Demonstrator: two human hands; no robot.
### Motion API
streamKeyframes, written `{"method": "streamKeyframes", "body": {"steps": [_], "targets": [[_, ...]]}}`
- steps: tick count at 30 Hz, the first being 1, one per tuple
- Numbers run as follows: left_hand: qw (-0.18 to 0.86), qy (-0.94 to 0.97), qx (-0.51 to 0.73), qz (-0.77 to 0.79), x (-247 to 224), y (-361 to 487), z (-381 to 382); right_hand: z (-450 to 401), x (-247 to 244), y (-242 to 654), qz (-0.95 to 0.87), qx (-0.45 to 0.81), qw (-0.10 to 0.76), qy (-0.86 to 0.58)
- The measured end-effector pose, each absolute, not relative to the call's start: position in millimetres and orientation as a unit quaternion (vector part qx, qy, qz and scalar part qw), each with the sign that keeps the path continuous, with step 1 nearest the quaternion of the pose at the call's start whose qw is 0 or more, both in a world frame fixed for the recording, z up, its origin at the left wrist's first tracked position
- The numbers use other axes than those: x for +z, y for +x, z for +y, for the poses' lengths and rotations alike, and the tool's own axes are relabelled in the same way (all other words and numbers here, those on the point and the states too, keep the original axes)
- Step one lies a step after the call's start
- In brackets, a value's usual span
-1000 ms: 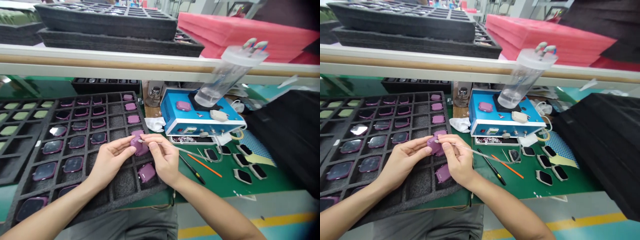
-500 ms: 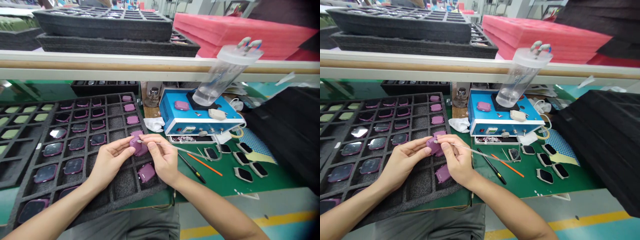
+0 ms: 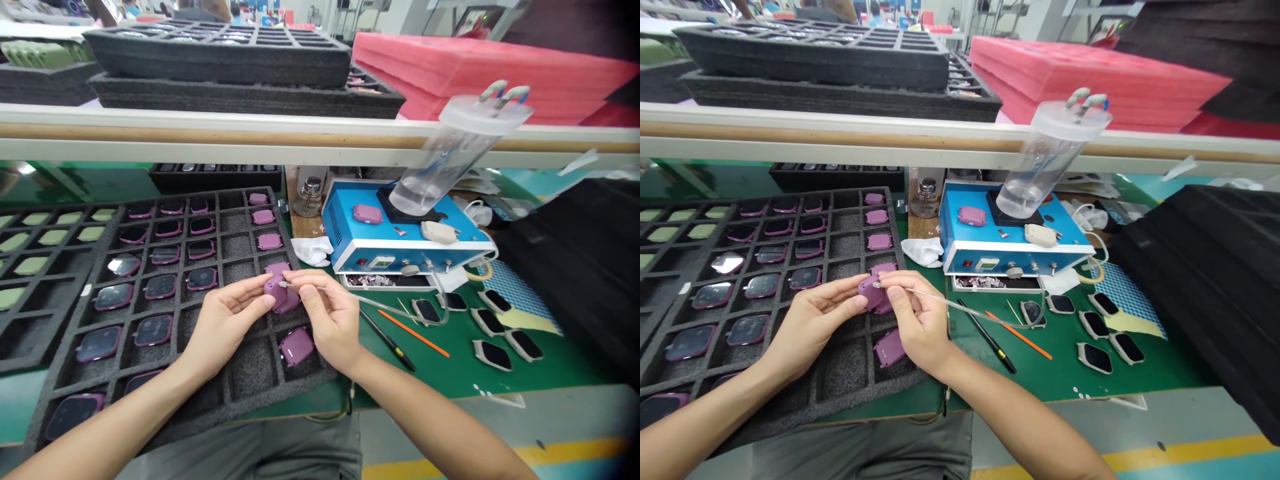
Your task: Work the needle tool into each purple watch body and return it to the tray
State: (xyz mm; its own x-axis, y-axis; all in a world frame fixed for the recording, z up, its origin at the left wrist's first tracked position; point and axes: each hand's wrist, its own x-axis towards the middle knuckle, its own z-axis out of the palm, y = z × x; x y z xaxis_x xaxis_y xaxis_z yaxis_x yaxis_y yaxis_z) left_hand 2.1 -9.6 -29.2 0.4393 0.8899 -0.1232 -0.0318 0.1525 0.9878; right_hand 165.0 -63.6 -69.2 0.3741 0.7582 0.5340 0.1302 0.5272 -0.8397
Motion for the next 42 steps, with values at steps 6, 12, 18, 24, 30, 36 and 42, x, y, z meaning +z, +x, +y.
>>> {"method": "streamKeyframes", "body": {"steps": [6,12,18,24,30,36,42], "targets": [[0.651,0.541,0.36,0.392,-30,1,-10,-64,-68,164,-0.51,0.229,0.706,-0.435],[0.657,0.537,0.363,0.385,-30,2,-11,-65,-68,164,-0.51,0.225,0.709,-0.432],[0.66,0.533,0.363,0.386,-32,2,-11,-65,-69,164,-0.51,0.224,0.709,-0.432],[0.658,0.535,0.36,0.388,-31,0,-10,-65,-70,164,-0.51,0.23,0.709,-0.43],[0.659,0.541,0.357,0.381,-36,1,-11,-64,-70,164,-0.511,0.222,0.708,-0.434],[0.524,0.66,0.357,0.402,-19,-6,-10,-71,-74,165,-0.498,0.226,0.72,-0.426],[0.292,0.886,0.131,0.335,15,-39,-46,-76,-76,159,-0.451,0.216,0.759,-0.418]]}}
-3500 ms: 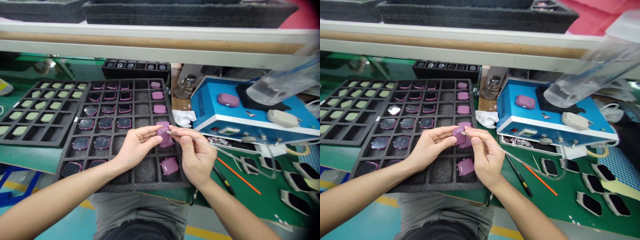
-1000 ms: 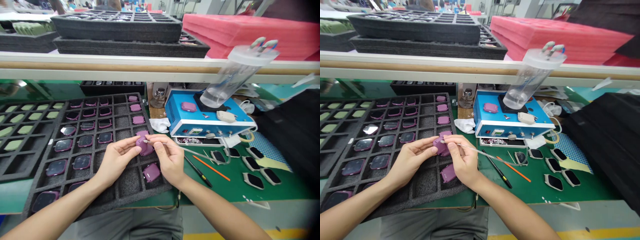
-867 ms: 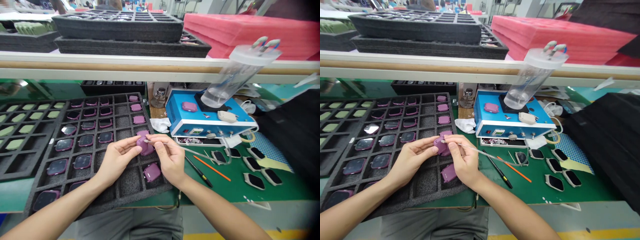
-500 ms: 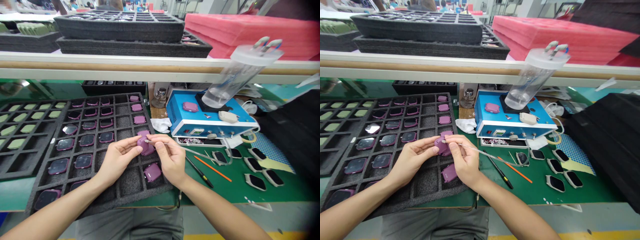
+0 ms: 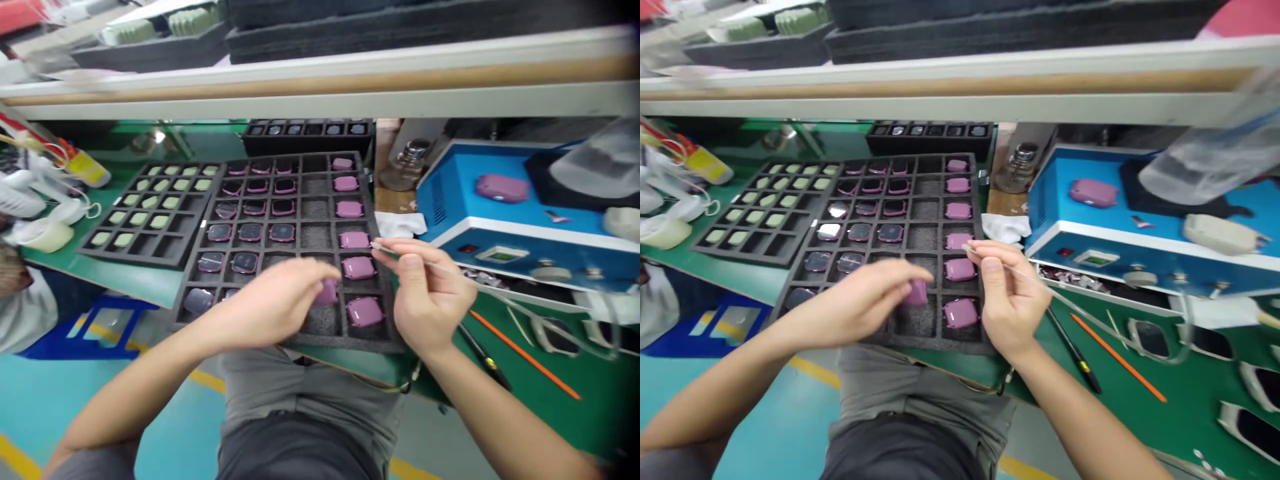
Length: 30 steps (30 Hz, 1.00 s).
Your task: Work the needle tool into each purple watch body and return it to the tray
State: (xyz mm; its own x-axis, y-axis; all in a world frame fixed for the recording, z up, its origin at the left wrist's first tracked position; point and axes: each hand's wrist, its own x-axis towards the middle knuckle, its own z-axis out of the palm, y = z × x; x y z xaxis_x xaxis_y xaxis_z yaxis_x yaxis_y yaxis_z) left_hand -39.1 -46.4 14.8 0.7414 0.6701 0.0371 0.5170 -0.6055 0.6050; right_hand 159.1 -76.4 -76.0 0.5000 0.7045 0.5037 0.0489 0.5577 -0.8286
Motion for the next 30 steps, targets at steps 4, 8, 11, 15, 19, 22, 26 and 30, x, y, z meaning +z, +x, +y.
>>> {"method": "streamKeyframes", "body": {"steps": [4,8,11,15,19,22,26,30], "targets": [[0.246,0.91,0.071,0.325,0,-46,-77,-79,-75,157,-0.444,0.226,0.753,-0.43],[0.115,0.897,0.193,0.382,-10,-80,-95,-81,-76,157,-0.43,0.223,0.751,-0.448],[0.085,0.865,0.164,0.467,-6,-121,-104,-81,-76,157,-0.432,0.233,0.747,-0.448],[0.126,0.853,0.108,0.494,9,-149,-101,-81,-75,157,-0.444,0.241,0.738,-0.448],[0.193,0.823,0.199,0.497,31,-131,-84,-82,-73,158,-0.443,0.241,0.736,-0.451],[0.289,0.752,0.315,0.501,33,-91,-61,-83,-73,159,-0.463,0.243,0.729,-0.441],[0.535,0.635,0.35,0.434,3,-25,-26,-80,-76,160,-0.483,0.229,0.734,-0.419],[0.624,0.568,0.34,0.414,-27,5,-12,-76,-80,162,-0.498,0.246,0.72,-0.415]]}}
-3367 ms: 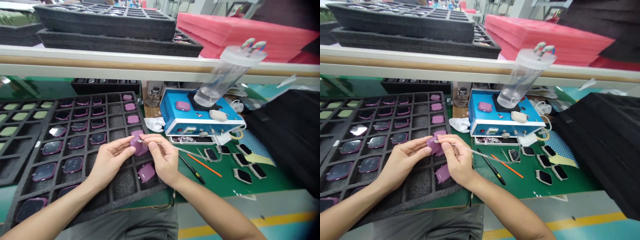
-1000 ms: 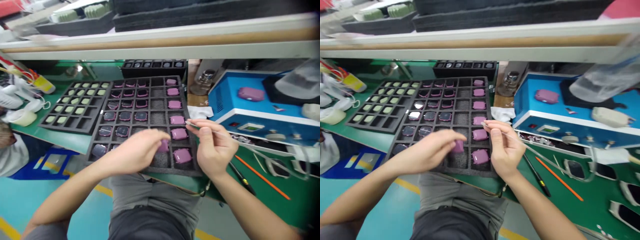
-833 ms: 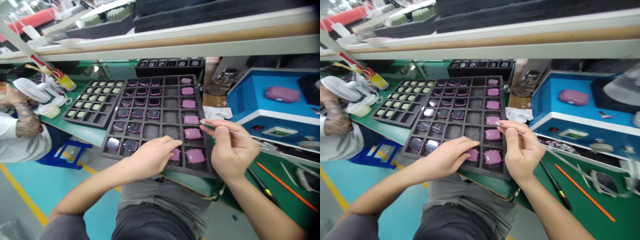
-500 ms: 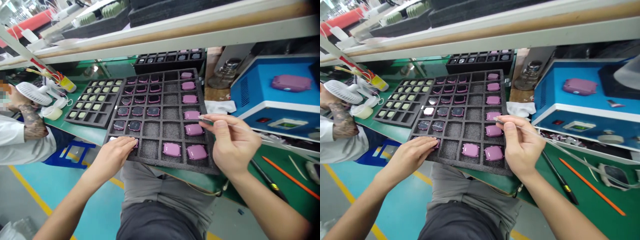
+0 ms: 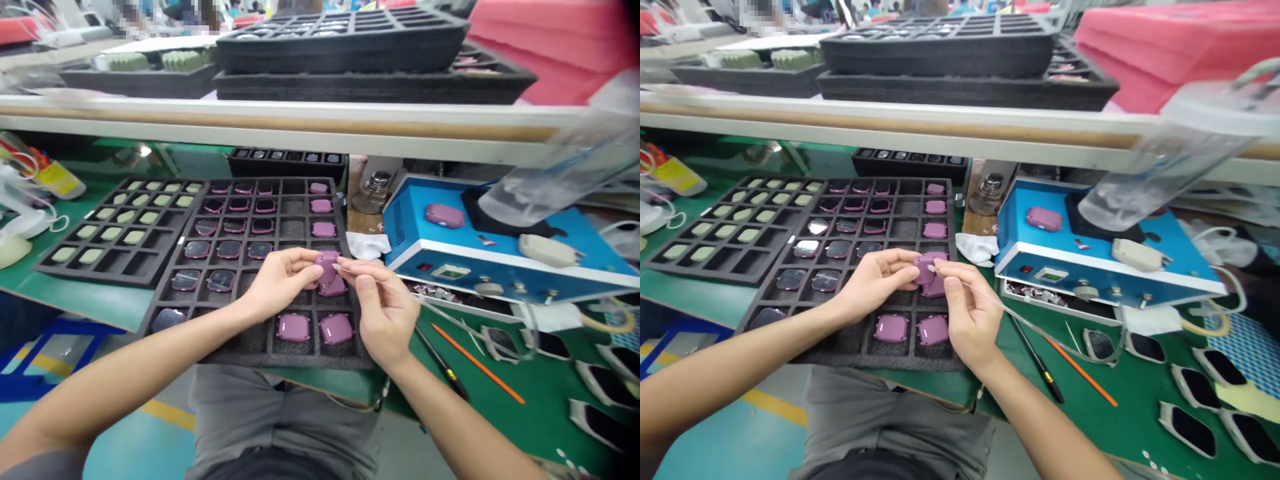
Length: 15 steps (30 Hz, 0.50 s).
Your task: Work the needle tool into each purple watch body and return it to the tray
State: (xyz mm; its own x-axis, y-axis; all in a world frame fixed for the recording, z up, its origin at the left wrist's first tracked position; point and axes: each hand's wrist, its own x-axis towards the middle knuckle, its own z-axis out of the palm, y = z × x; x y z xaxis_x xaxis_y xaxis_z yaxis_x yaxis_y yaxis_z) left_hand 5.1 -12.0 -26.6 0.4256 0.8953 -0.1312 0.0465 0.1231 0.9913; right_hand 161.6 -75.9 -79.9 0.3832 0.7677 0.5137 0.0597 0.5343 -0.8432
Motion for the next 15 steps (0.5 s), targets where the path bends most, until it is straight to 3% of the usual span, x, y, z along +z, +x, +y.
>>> {"method": "streamKeyframes", "body": {"steps": [15], "targets": [[0.644,0.554,0.36,0.386,-33.2,3.4,-14.2,-75.8,-79.9,164.2,-0.497,0.247,0.703,-0.445]]}}
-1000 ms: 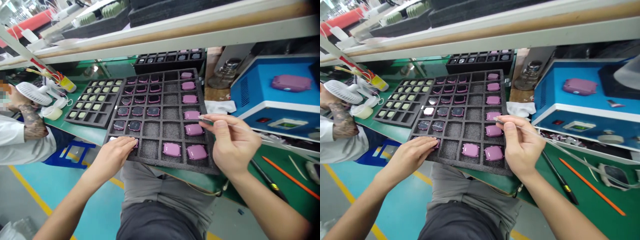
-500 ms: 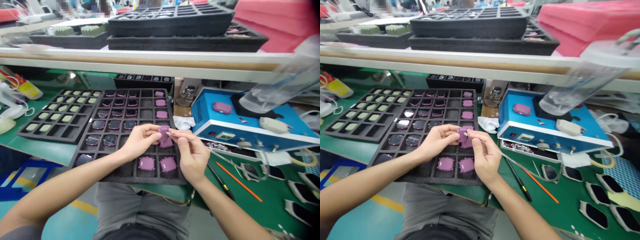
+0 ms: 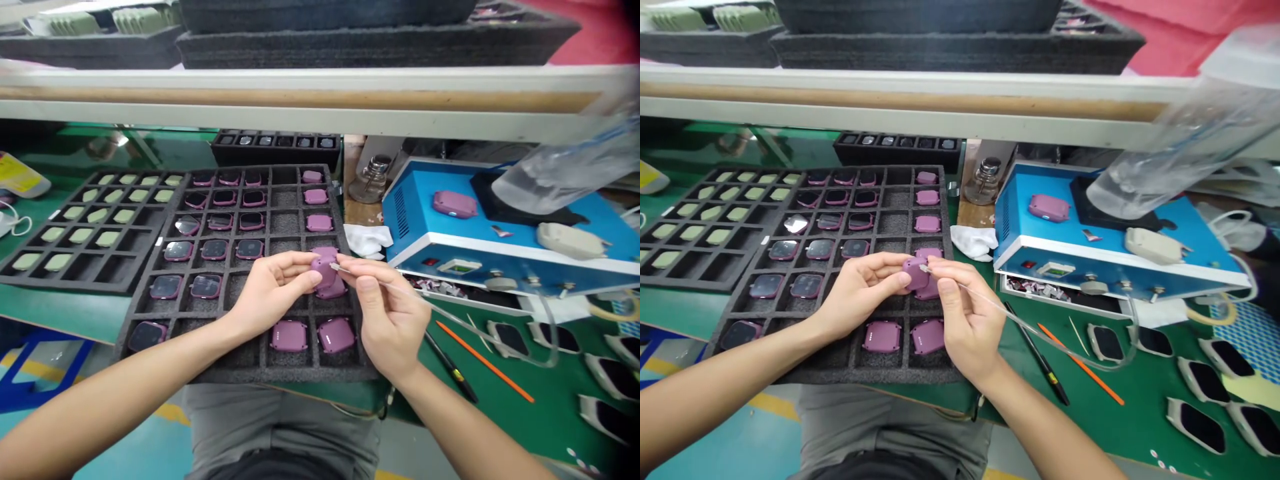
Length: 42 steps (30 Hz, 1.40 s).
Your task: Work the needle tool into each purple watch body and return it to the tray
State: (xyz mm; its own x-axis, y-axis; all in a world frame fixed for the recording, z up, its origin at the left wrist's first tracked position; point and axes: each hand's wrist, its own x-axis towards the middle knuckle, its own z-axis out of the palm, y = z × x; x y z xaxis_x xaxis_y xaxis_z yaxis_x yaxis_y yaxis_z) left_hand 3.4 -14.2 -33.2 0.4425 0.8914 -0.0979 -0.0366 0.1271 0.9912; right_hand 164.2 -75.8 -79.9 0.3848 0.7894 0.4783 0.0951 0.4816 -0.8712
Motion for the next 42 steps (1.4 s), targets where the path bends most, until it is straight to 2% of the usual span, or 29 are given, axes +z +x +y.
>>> {"method": "streamKeyframes", "body": {"steps": [42], "targets": [[0.646,0.542,0.369,0.39,-29.9,2.3,-12.6,-71.9,-77.7,163.5,-0.499,0.246,0.714,-0.425]]}}
